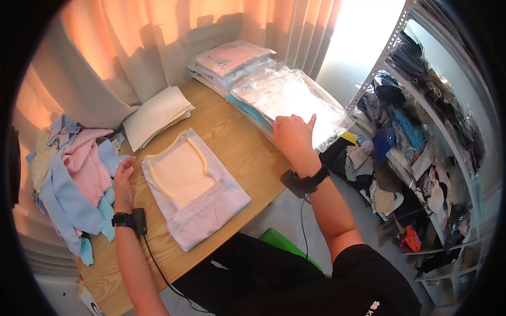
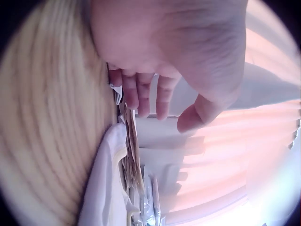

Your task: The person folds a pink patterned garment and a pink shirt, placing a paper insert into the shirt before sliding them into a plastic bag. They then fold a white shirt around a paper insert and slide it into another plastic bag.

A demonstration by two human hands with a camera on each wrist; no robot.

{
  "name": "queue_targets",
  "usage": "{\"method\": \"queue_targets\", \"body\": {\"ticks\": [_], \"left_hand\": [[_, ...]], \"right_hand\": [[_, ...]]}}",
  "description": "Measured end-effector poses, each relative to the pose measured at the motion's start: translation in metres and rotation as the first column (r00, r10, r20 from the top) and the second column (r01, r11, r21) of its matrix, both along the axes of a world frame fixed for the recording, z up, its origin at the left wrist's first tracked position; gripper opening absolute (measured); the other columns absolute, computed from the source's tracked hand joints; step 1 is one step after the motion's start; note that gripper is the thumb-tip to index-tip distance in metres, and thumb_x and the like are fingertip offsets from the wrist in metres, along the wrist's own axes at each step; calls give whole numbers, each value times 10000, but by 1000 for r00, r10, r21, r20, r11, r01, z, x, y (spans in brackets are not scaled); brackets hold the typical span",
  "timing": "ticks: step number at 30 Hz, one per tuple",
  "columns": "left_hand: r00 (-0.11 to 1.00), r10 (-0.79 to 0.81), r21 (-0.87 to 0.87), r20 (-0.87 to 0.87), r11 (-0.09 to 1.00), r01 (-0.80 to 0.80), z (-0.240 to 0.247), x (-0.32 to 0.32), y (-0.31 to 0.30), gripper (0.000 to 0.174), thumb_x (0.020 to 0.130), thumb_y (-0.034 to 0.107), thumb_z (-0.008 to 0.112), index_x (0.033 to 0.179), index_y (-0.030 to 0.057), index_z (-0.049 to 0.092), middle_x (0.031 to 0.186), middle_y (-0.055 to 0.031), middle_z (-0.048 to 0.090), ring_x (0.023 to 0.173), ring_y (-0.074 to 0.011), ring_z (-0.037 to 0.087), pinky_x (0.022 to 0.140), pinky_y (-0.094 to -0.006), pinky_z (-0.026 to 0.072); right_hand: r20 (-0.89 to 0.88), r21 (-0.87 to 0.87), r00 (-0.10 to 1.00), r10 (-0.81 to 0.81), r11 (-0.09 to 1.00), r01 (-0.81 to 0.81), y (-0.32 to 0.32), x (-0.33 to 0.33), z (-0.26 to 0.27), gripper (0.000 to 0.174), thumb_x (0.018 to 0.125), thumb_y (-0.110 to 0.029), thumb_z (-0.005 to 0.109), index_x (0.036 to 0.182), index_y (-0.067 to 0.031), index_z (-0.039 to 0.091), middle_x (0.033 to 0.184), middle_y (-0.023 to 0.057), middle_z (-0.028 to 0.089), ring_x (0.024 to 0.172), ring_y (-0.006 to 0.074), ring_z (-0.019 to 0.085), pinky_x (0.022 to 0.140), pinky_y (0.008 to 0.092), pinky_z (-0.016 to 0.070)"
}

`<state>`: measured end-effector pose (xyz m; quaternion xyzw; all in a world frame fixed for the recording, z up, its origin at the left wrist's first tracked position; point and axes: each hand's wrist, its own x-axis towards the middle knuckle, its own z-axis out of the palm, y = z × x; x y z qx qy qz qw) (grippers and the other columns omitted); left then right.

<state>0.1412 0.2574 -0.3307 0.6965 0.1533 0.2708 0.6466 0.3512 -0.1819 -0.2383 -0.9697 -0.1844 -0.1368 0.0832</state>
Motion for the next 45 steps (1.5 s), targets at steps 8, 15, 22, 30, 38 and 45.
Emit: {"method": "queue_targets", "body": {"ticks": [8,15,22,30,38,45], "left_hand": [[997,60,-213,-56,975,-71,55,-25,-63,534,971,313,587,1417,39,477,1327,-105,580,1243,-233,513,1031,-386,411],[954,181,-154,238,977,-147,127,-106,-183,716,956,237,636,1541,69,257,1455,-181,478,1305,-278,493,1050,-406,436],[530,733,461,427,327,-825,155,-242,-191,186,985,19,544,1158,-6,610,1305,-215,616,1125,-287,641,833,-363,554],[771,432,867,469,-58,-495,149,-295,-224,129,859,-57,649,969,11,643,1162,-274,657,1077,-396,664,898,-496,561],[867,461,920,-189,392,-8,48,-275,-229,321,704,-72,674,994,64,667,1294,-139,626,1290,-371,527,1120,-544,354],[815,422,750,-397,661,23,48,-311,-220,410,721,12,650,1127,44,596,1339,-151,579,1372,-414,414,1167,-573,242]], "right_hand": [[431,197,864,260,907,-372,13,-80,8,344,857,-73,562,1179,-128,666,1162,24,685,1226,255,580,1138,671,210],[272,164,476,836,447,-879,57,-190,2,410,810,-80,610,1216,-87,667,1318,67,598,1300,266,522,1148,648,229],[-59,662,-127,990,-57,-748,102,-140,12,684,873,-325,740,1439,-62,461,1337,213,564,1243,377,528,1076,429,407],[-202,172,304,931,340,-925,235,12,-43,761,752,-330,793,1402,-52,511,1361,191,540,1294,343,473,1095,404,379],[-577,91,443,687,593,-800,194,23,-32,712,693,-373,836,1267,-28,595,1201,218,646,1096,337,625,947,395,488],[-688,162,488,537,769,-618,99,20,-36,431,738,-284,800,1011,38,712,893,119,722,836,212,674,757,326,511]]}}
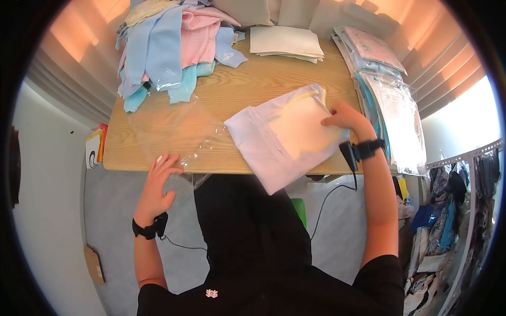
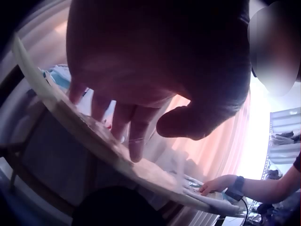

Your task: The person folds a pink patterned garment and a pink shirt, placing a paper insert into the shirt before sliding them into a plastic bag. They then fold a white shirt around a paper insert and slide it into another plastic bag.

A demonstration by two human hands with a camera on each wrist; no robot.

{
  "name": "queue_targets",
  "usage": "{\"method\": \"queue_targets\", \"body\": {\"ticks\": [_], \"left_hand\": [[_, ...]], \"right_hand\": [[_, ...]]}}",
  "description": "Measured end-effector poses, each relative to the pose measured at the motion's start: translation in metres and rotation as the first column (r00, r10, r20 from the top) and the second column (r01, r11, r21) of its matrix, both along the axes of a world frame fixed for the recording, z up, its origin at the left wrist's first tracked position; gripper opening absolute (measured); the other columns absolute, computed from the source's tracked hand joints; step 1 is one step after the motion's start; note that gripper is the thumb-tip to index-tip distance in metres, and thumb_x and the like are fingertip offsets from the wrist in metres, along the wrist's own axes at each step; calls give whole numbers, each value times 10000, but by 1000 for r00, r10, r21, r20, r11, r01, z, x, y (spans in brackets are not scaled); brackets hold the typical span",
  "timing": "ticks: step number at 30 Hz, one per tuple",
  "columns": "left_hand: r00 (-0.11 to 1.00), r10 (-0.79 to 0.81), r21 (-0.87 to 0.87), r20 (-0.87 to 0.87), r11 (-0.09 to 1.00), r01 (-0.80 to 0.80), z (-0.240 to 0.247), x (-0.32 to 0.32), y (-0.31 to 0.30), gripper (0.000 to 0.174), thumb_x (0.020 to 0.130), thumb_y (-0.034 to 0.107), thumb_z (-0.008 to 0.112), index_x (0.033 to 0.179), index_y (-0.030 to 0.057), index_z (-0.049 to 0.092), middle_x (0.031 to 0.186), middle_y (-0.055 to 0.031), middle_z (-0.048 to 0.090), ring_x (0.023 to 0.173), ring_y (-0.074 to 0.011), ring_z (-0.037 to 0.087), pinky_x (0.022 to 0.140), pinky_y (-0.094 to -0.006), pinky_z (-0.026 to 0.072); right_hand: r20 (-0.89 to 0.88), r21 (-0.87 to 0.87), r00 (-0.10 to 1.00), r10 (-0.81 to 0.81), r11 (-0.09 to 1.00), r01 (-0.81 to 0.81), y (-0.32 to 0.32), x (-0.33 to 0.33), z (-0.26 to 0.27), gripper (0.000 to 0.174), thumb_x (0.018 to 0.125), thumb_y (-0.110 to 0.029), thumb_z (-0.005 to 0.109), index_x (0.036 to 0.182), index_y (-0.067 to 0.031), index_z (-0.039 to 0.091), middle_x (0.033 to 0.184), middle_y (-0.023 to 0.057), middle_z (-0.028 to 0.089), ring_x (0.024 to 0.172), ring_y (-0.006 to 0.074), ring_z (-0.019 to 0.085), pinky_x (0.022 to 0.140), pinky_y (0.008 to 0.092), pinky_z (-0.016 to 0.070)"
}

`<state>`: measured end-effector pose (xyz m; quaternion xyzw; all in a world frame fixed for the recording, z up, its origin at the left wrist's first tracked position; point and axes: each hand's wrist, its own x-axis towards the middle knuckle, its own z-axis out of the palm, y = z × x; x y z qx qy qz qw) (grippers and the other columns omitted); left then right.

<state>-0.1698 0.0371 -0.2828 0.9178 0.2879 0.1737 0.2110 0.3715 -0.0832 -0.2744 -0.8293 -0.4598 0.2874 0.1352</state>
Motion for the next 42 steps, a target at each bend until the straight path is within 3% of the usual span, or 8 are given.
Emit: {"method": "queue_targets", "body": {"ticks": [5,11,14,21,26,32,38,42], "left_hand": [[976,214,131,46,967,-218,5,33,-19,490,787,82,678,1246,1,529,1286,-173,569,1321,-395,452,1142,-540,296],[977,164,466,-139,881,-81,-28,54,-35,473,815,98,711,1241,-38,557,1319,-211,551,1266,-390,489,1039,-461,419],[994,105,392,4,915,-98,-39,45,-24,375,853,98,684,1193,-34,600,1222,-224,626,1143,-379,596,979,-448,468],[857,415,-227,304,906,-358,21,31,-14,170,983,70,564,1107,-33,620,945,-154,713,832,-225,707,803,-300,532],[789,444,-154,424,894,-421,39,21,-6,158,994,97,584,1066,-23,513,943,-125,650,939,-191,677,829,-293,516],[829,536,-141,159,843,-519,53,28,-6,195,1011,98,556,913,34,400,950,-103,632,878,-177,646,752,-307,518],[709,462,-374,533,880,-292,31,35,9,138,1031,97,514,1000,55,386,896,-73,597,704,-136,546,655,-302,497],[707,479,-210,520,874,-439,26,47,13,215,990,65,568,1060,25,368,997,-144,602,813,-168,590,719,-307,488]], "right_hand": [[-149,147,962,-228,957,250,-69,-35,-17,362,794,-234,758,1025,43,726,866,108,722,775,170,666,711,314,514],[-338,409,860,-384,763,501,-135,-105,-61,253,866,-185,715,969,46,708,843,67,709,732,121,649,663,274,508],[-658,422,673,-338,575,701,-147,-160,-56,245,889,-153,693,1037,42,676,904,64,709,780,135,666,704,276,523],[-971,-102,83,-223,704,703,-151,-193,-64,437,910,-105,657,1297,60,539,1201,126,651,1034,230,661,913,338,528],[-965,-23,185,-184,766,643,-149,-189,-64,454,917,-83,656,1328,54,521,1231,122,643,1046,212,660,908,323,534],[-959,24,235,-159,779,626,-156,-187,-57,459,900,-32,660,1330,54,525,1246,134,638,1057,204,657,899,317,539],[-965,80,244,-93,783,617,-172,-183,-68,452,884,-13,673,1313,39,543,1234,124,639,1044,196,653,894,321,539],[-965,85,250,-83,801,593,-180,-178,-70,434,881,-12,683,1295,28,563,1213,116,645,1036,189,650,884,322,541]]}}
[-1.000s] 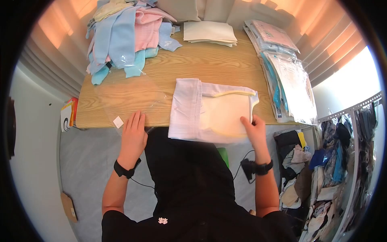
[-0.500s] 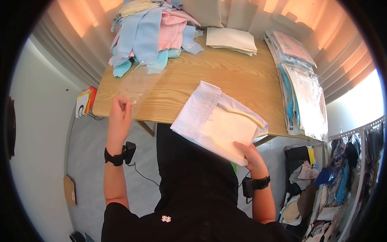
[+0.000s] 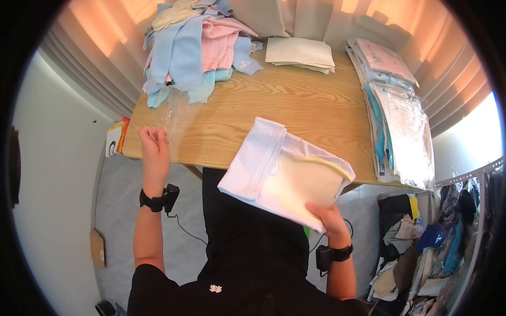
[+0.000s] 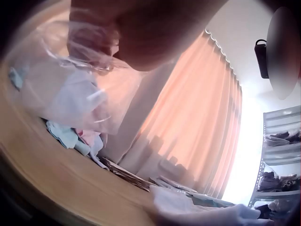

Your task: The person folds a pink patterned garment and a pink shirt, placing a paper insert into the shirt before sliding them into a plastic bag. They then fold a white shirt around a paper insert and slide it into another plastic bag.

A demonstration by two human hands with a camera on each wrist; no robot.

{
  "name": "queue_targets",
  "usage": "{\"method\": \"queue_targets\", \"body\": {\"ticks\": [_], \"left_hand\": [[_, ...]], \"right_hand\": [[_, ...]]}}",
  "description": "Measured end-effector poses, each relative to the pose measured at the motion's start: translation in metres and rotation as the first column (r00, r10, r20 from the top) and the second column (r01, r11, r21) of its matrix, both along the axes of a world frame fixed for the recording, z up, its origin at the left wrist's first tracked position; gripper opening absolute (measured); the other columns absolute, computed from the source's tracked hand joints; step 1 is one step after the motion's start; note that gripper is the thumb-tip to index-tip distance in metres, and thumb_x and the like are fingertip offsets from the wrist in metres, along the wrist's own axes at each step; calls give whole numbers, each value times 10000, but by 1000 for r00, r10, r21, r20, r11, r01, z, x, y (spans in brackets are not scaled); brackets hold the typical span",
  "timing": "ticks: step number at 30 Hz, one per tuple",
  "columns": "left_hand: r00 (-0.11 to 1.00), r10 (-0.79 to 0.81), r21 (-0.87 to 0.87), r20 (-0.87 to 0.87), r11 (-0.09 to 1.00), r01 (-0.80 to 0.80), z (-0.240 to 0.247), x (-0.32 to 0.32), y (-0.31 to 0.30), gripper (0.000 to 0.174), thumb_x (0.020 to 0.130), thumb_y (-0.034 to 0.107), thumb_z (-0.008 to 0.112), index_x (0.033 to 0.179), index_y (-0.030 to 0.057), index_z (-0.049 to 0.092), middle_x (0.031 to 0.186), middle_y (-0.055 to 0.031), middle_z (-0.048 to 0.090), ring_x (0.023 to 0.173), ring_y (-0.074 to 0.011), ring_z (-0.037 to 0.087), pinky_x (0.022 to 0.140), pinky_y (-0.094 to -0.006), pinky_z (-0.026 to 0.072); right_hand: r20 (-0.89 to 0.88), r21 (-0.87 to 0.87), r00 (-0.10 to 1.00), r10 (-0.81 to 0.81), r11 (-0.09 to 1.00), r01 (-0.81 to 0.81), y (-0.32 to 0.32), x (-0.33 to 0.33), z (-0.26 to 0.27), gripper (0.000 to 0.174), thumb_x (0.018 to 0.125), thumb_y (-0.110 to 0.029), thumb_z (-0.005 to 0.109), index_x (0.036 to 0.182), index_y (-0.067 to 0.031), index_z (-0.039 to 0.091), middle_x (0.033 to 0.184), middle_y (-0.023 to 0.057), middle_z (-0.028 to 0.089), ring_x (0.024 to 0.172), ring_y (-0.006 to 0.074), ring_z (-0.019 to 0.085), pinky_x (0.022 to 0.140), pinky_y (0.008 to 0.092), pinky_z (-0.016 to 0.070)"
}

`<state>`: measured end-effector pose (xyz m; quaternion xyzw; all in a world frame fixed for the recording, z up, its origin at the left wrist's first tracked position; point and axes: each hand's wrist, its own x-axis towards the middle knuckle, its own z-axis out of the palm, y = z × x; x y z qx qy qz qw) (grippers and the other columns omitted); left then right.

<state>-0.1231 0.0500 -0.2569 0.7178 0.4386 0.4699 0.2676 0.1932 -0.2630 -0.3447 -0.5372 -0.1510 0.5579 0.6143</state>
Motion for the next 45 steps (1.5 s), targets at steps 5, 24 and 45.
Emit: {"method": "queue_targets", "body": {"ticks": [5,24,45], "left_hand": [[969,17,-70,-246,997,-36,7,29,-9,520,839,88,777,1119,45,341,1062,-111,493,898,-170,525,788,-287,463],[821,-364,-106,-440,929,355,-19,90,-47,590,866,-48,620,1386,21,349,1206,-181,540,1081,-317,600,872,-398,514],[733,-113,215,-671,916,338,26,70,-96,291,848,-22,626,1130,37,661,1014,-150,693,933,-310,668,759,-384,543]], "right_hand": [[-23,-2,999,46,999,-46,-10,5,11,408,882,-9,693,1274,24,586,1191,109,656,1024,184,651,879,321,541],[-30,49,973,229,972,-228,-9,10,8,455,892,-37,708,1320,12,562,1217,77,642,1080,156,614,926,310,511],[-46,109,997,-55,992,60,14,-31,28,441,936,-66,656,1344,24,515,1247,92,610,1078,158,607,912,312,514]]}}
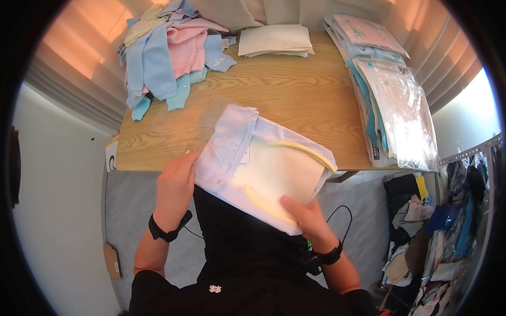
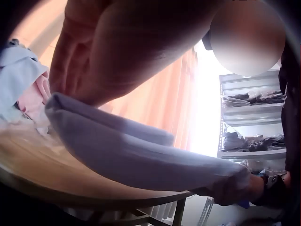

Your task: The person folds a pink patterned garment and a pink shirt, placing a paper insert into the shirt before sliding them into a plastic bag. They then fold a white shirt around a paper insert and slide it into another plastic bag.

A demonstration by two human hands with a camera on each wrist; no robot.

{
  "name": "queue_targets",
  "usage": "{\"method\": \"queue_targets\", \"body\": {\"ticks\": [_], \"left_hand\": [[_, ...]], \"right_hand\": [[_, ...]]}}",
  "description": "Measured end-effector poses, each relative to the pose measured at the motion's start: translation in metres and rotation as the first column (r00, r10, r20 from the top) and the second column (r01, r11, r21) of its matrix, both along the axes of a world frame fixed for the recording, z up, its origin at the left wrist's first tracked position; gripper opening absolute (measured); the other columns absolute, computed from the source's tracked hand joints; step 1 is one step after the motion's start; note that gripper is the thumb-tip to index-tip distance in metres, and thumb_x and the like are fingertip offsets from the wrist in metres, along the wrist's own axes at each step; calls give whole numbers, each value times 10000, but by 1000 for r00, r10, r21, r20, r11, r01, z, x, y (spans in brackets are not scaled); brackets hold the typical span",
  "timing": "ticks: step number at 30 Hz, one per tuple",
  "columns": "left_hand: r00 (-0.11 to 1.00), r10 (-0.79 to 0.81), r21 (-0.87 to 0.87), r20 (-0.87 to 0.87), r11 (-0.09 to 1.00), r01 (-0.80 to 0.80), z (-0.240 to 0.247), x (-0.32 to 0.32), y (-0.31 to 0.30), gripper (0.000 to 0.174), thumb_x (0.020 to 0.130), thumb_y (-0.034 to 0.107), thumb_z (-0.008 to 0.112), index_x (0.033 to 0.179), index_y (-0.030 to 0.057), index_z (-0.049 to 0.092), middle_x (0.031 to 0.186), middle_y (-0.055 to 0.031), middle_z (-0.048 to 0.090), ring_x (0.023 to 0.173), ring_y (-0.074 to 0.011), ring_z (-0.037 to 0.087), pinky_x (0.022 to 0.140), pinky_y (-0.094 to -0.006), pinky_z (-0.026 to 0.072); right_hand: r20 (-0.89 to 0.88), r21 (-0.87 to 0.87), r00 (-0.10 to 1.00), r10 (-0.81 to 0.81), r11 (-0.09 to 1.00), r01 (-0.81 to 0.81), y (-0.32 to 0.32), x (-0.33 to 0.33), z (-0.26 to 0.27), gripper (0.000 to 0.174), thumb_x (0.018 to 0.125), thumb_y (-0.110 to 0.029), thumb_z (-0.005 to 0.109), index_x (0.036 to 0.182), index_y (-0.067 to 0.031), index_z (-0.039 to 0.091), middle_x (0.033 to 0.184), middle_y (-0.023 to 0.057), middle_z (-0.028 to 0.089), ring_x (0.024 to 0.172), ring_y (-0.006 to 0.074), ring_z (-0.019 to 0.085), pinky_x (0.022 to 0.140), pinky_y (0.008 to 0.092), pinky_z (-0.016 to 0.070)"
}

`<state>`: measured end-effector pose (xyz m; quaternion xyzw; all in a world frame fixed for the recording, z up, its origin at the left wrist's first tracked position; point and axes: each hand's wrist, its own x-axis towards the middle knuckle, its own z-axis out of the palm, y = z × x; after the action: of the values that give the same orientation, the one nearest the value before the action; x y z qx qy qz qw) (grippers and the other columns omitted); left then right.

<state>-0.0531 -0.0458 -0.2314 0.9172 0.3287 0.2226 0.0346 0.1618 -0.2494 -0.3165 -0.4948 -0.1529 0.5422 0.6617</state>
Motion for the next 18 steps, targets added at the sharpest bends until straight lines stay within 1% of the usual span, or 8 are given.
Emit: {"method": "queue_targets", "body": {"ticks": [2,5,8,10,13,14,17,18], "left_hand": [[998,-62,56,5,997,61,1,1,-6,304,832,-33,613,1129,12,656,1042,-151,695,953,-311,668,779,-381,547],[993,-114,109,-29,987,117,-2,6,-13,339,800,-51,593,1135,-29,643,1103,-163,691,1002,-319,663,827,-373,549],[991,-126,115,-47,985,131,-4,11,-19,384,773,-59,592,1154,-43,632,1162,-176,676,1035,-324,655,867,-369,544],[990,-135,109,-43,984,139,-6,14,-21,392,773,-62,589,1162,-40,630,1171,-178,673,1036,-323,653,874,-373,541],[990,-142,133,-2,981,141,-9,15,-15,387,775,-59,600,1159,-28,633,1158,-171,674,1020,-321,652,857,-373,538],[990,-141,146,17,980,137,-11,14,-13,382,776,-56,606,1155,-22,636,1149,-167,675,1012,-321,651,846,-372,537],[999,-16,237,40,971,7,-14,7,-5,347,797,-33,641,1140,11,642,1086,-132,683,959,-312,650,797,-365,527],[998,29,223,59,974,-41,-16,2,-2,320,804,-19,656,1121,19,649,1061,-122,682,943,-307,648,784,-364,523]], "right_hand": [[-1,-7,1000,-22,1000,22,0,-9,1,439,943,-77,653,1345,24,508,1246,92,609,1084,161,604,917,313,512],[-14,-5,998,-54,999,54,2,-23,2,417,954,-83,644,1337,19,512,1232,90,615,1075,163,612,911,311,518],[-40,-2,996,-84,996,84,7,-36,-2,396,963,-75,634,1330,14,517,1226,90,620,1065,164,625,898,308,532],[-53,-6,994,-94,996,94,10,-43,-5,391,966,-80,631,1327,16,516,1229,89,620,1069,163,624,900,307,531],[-84,-6,991,-107,994,107,15,-51,5,390,970,-90,629,1327,19,514,1230,93,615,1094,165,602,942,316,503],[-90,-23,991,-102,995,100,15,-52,6,389,972,-90,627,1327,20,513,1230,94,615,1092,164,605,938,315,505],[-101,-43,990,-99,994,96,15,-51,5,384,975,-90,622,1325,23,512,1230,94,616,1084,162,612,924,312,515],[-107,-35,989,-102,994,99,14,-51,3,381,977,-91,621,1324,23,514,1230,94,617,1081,162,614,918,310,518]]}}
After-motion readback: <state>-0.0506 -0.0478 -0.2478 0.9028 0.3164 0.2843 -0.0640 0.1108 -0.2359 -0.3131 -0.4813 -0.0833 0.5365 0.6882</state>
